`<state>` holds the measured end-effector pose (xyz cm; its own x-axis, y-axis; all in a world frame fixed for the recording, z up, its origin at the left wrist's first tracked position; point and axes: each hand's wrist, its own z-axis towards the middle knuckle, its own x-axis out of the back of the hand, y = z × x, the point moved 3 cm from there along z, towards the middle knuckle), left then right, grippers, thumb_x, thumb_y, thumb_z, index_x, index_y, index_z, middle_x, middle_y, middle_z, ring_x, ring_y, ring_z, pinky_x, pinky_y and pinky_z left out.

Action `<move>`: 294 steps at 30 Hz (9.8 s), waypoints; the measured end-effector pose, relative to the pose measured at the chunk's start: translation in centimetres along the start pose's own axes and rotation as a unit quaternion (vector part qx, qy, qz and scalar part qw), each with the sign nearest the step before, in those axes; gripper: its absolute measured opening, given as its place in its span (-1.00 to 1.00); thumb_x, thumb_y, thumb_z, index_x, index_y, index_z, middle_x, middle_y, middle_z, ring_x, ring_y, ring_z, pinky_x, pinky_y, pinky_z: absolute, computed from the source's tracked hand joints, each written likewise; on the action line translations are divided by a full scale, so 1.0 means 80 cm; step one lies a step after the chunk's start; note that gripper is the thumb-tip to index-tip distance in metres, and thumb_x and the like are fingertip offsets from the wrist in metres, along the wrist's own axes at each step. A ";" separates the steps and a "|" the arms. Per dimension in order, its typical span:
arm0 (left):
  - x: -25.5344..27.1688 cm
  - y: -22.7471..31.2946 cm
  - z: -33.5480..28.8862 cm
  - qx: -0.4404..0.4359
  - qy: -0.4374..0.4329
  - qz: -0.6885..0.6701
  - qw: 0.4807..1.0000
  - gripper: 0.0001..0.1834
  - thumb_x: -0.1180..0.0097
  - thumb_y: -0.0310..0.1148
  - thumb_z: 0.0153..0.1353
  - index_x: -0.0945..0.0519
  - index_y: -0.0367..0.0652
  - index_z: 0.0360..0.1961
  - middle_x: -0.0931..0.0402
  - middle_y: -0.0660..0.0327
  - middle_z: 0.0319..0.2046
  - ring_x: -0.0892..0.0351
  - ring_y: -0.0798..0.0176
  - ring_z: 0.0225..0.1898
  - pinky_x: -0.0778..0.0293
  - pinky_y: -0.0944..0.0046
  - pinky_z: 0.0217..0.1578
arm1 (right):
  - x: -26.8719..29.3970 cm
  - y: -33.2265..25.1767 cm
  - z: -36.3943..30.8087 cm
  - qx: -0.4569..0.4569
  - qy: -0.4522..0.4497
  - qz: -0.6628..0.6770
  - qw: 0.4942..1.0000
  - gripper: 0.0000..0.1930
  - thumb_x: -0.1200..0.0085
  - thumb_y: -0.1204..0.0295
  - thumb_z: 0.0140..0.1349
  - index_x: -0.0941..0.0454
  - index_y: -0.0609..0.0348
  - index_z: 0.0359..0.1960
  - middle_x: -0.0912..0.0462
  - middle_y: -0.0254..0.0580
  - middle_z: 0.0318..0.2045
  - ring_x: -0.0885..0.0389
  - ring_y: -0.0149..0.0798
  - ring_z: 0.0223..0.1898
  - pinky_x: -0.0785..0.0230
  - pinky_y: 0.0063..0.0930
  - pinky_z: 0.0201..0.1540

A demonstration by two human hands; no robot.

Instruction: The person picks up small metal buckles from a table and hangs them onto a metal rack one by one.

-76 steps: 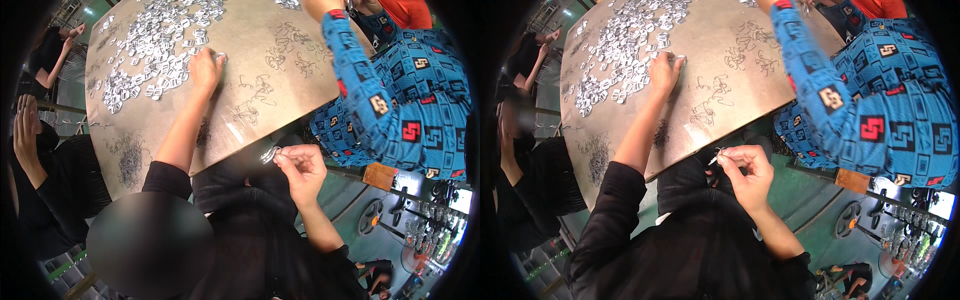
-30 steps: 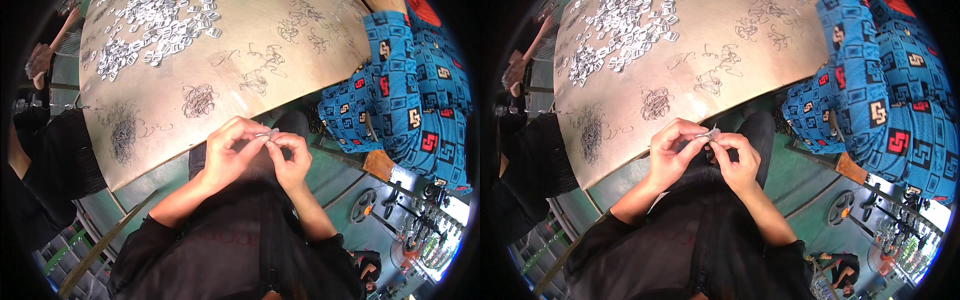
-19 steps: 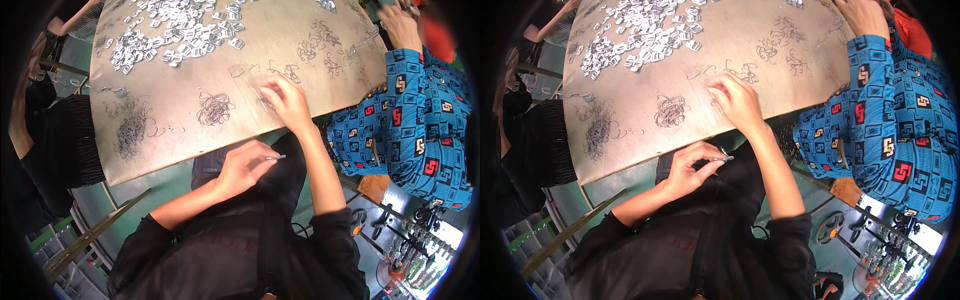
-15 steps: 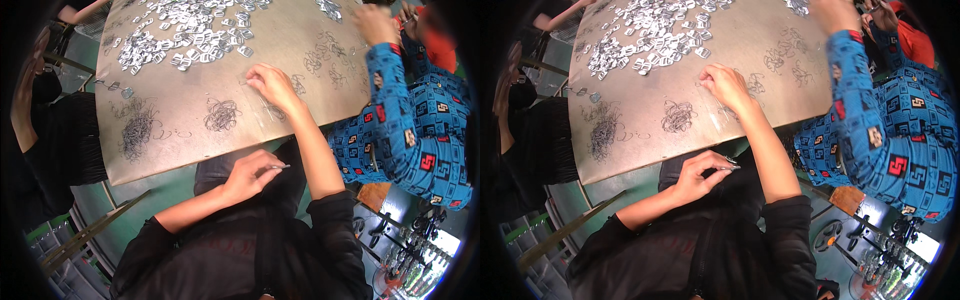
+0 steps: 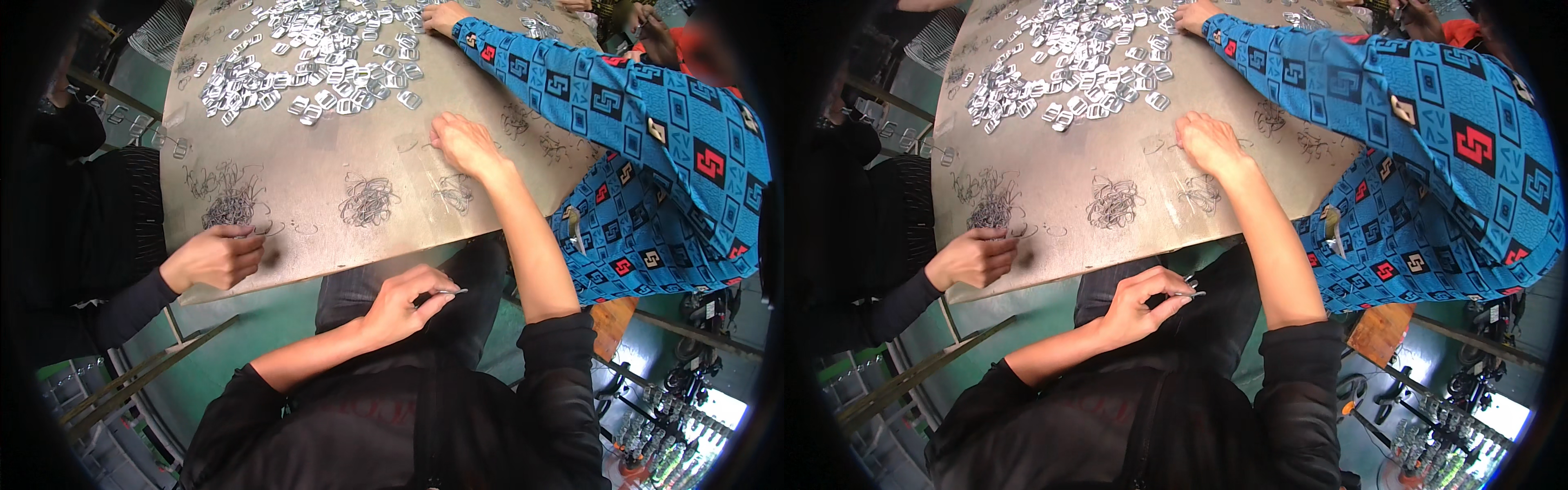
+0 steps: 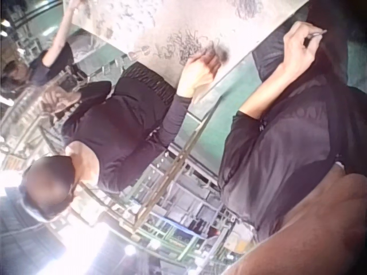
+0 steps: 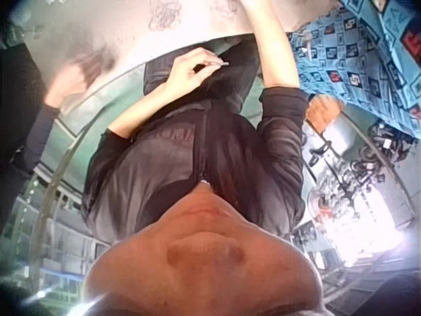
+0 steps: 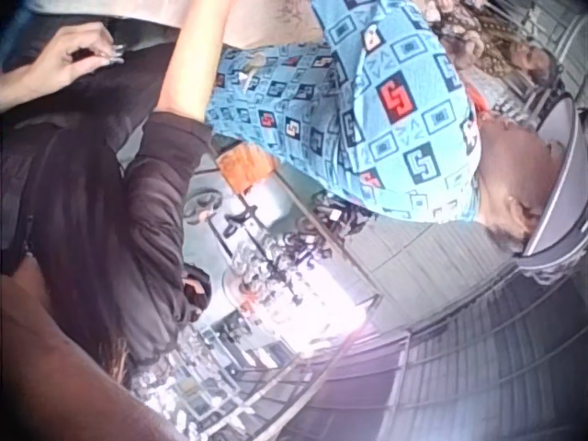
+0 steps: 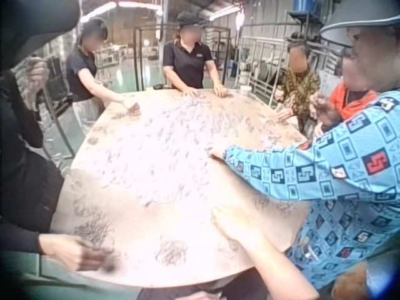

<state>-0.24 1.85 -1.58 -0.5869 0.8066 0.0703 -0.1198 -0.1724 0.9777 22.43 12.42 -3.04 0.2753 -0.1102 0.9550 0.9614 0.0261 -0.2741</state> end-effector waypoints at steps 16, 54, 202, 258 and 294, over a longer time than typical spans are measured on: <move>-0.010 0.001 0.014 0.035 0.005 -0.014 0.999 -0.85 -0.16 -0.66 0.07 -0.55 -0.36 -0.28 -0.52 0.12 -0.27 -0.57 0.34 -0.31 -0.57 0.39 -0.37 | 0.069 -0.111 -0.244 -0.306 0.134 0.573 0.748 -0.93 -0.09 0.54 0.19 -0.53 0.29 -0.32 -0.55 -0.35 -0.44 -0.45 -0.58 -0.39 -0.28 -0.74 -0.39; 0.142 -0.082 0.279 -0.087 -0.084 0.623 0.773 -0.72 -0.14 -0.49 0.06 -0.58 -0.11 -0.14 -0.55 0.11 -0.18 -0.61 0.10 -0.30 -0.54 0.19 -0.22 | 0.038 -0.162 -0.278 -0.244 0.391 0.376 0.804 -0.91 -0.24 0.59 0.02 -0.58 0.24 -0.43 -0.45 -0.23 -0.33 -0.44 -0.37 -0.32 -0.31 -0.56 -0.23; 0.006 0.055 0.025 -0.031 -0.094 0.125 0.987 -0.78 -0.25 -0.49 0.03 -0.65 -0.23 -0.25 -0.59 0.15 -0.39 -0.58 0.25 -0.40 -0.48 0.32 -0.39 | 0.022 -0.004 -0.132 -0.224 0.172 0.198 0.939 -0.90 -0.15 0.40 0.07 -0.59 0.06 -0.37 -0.56 -0.25 -0.37 -0.57 -0.14 -0.29 -0.39 -0.32 -0.21; -0.005 0.025 0.026 -0.003 -0.122 0.115 0.986 -0.81 -0.22 -0.44 0.06 -0.63 -0.22 -0.26 -0.53 0.13 -0.42 -0.54 0.09 -0.44 -0.47 0.22 -0.40 | 0.038 0.076 -0.097 -0.327 0.098 0.166 0.925 -0.86 -0.17 0.44 0.04 -0.63 0.20 -0.37 -0.63 -0.16 -0.52 -0.59 -0.29 -0.42 -0.40 -0.43 -0.29; -0.005 0.008 0.007 -0.024 -0.130 0.116 0.984 -0.83 -0.22 -0.45 0.05 -0.63 -0.22 -0.29 -0.53 0.11 -0.41 -0.55 0.03 -0.39 -0.49 0.18 -0.35 | 0.021 0.056 -0.106 -0.430 0.073 0.039 0.899 -0.84 -0.18 0.30 0.03 -0.66 0.08 -0.41 -0.66 -0.07 -0.37 -0.62 -0.05 -0.26 -0.44 -0.26 -0.15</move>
<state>0.40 1.71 -0.89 -0.3793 0.8585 0.3452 -0.0481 -0.3909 0.9192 27.13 3.94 -3.65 0.2767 -0.2722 0.9216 0.5625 -0.7317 -0.3850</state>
